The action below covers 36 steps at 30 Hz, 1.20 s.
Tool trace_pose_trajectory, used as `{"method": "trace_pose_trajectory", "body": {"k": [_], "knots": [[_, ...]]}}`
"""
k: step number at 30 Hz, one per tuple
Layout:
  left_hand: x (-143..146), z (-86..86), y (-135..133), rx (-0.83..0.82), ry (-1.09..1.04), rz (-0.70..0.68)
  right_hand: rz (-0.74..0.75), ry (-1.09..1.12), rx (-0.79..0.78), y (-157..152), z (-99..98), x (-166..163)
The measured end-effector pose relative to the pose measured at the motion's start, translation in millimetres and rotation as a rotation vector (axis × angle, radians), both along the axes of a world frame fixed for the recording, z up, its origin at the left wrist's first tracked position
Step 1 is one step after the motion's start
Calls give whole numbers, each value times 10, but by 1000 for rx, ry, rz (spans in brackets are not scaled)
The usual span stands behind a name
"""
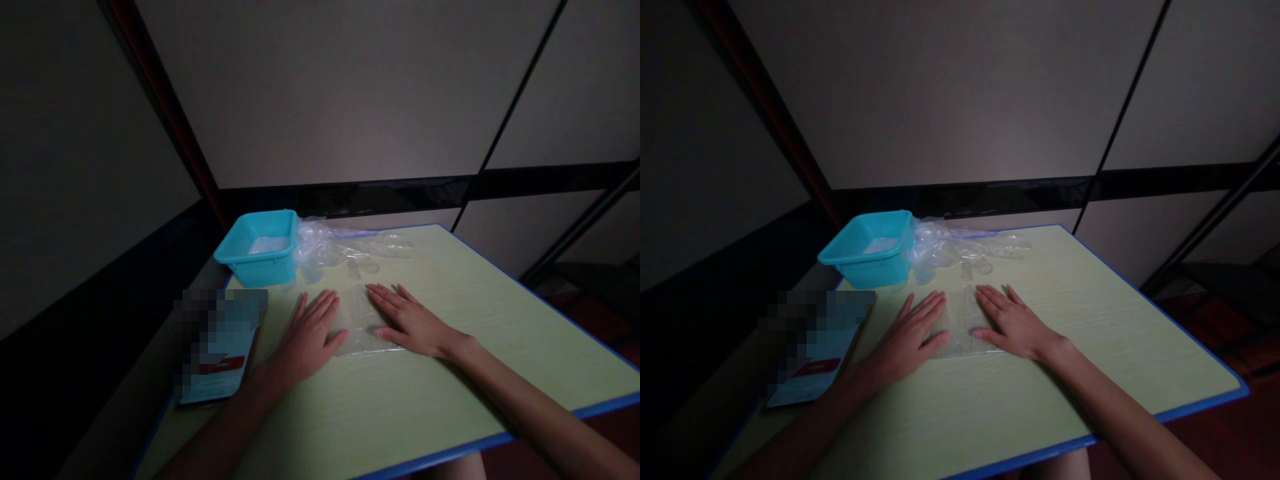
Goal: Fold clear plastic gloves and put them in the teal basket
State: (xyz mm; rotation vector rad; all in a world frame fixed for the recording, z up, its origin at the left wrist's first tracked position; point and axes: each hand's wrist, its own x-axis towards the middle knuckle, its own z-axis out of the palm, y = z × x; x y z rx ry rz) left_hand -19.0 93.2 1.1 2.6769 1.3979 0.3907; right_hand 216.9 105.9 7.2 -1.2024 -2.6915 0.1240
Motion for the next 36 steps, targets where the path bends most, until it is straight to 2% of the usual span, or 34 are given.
{"method": "trace_pose_trajectory", "body": {"k": [6, 18, 29, 36], "knots": [[-13, -1, 4, -2, -4, -30, 74, 33, 0, -42, -30, 20], [-55, 12, -12, -49, 201, -28, 62, -9, 64, -35, -119, 64], [-72, 34, -4, -89, 211, -28, 69, -39, 47, -39, -110, 100], [-95, -28, -19, -50, 188, 11, 68, -33, 14, -42, -72, 120]]}}
